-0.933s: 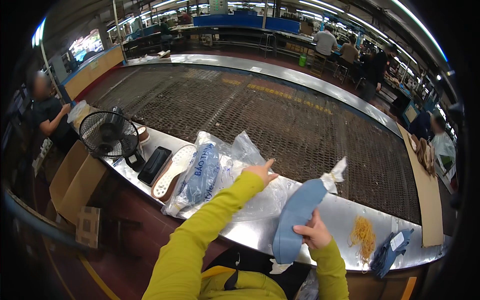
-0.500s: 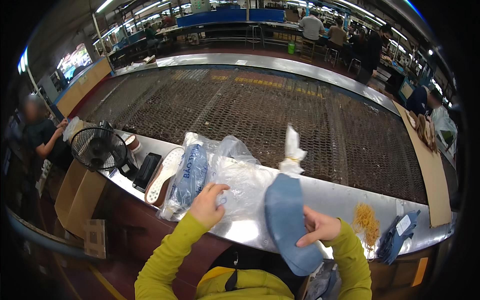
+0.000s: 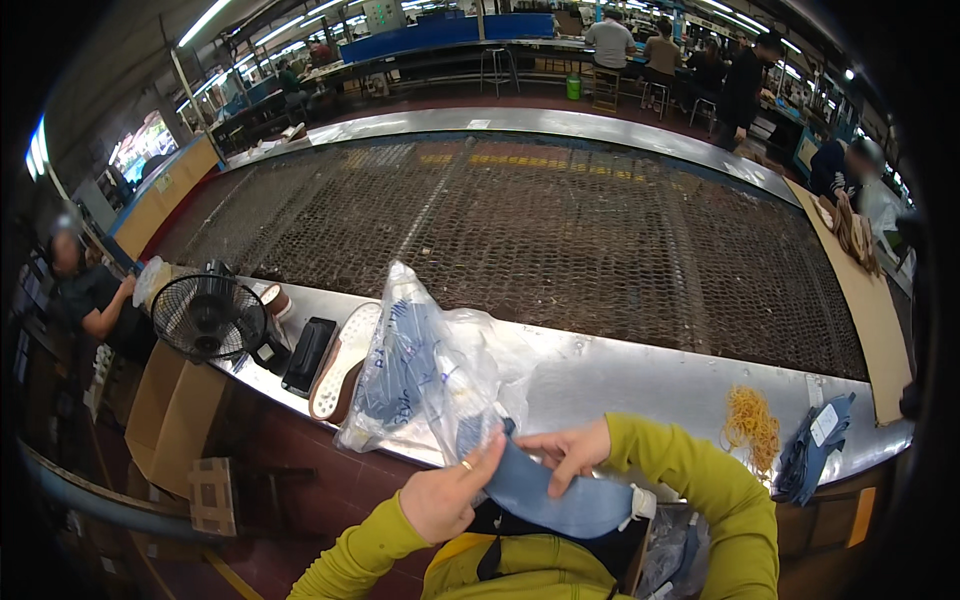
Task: The person aligns and stacks several blue fabric pieces on a metal workbench, then folds a white paper label and places it on the stack. The person then picks up a plastic bag and places the fabric pieces inside, followed by more fabric pieces from the table.
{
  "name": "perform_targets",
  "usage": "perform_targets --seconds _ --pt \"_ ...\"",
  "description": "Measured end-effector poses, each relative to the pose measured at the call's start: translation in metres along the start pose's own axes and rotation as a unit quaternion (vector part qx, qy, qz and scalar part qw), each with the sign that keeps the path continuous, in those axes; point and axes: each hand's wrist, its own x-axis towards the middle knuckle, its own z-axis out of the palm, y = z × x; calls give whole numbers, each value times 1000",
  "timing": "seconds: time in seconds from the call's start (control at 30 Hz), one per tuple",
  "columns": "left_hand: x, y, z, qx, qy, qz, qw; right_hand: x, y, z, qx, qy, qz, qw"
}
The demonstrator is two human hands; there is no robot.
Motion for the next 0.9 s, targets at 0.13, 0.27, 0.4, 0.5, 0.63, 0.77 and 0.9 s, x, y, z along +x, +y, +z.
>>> perform_targets --seconds 0.13,0.27,0.4,0.5,0.63,0.77,0.9 --pt "5 9 -9 -26 -8 25 999 23 -31 -23 -16 128 -64 989" --pt "16 9 -29 -28 34 31 999 63 -58 -31 71 282 -123 949" --pt "25 8 -36 -140 -27 34 989 103 -67 -33 77 372 -118 918" --pt "30 10 -26 -196 -52 46 978 136 -50 -32 99 368 -156 911" --pt "35 11 -13 -237 -21 61 969 178 -21 -32 116 382 -194 896" --pt "31 7 -15 -250 -32 43 967 202 -2 -31 125 394 -213 885" --pt "32 1 -16 -247 -2 59 967 215 5 -28 129 403 -226 878"
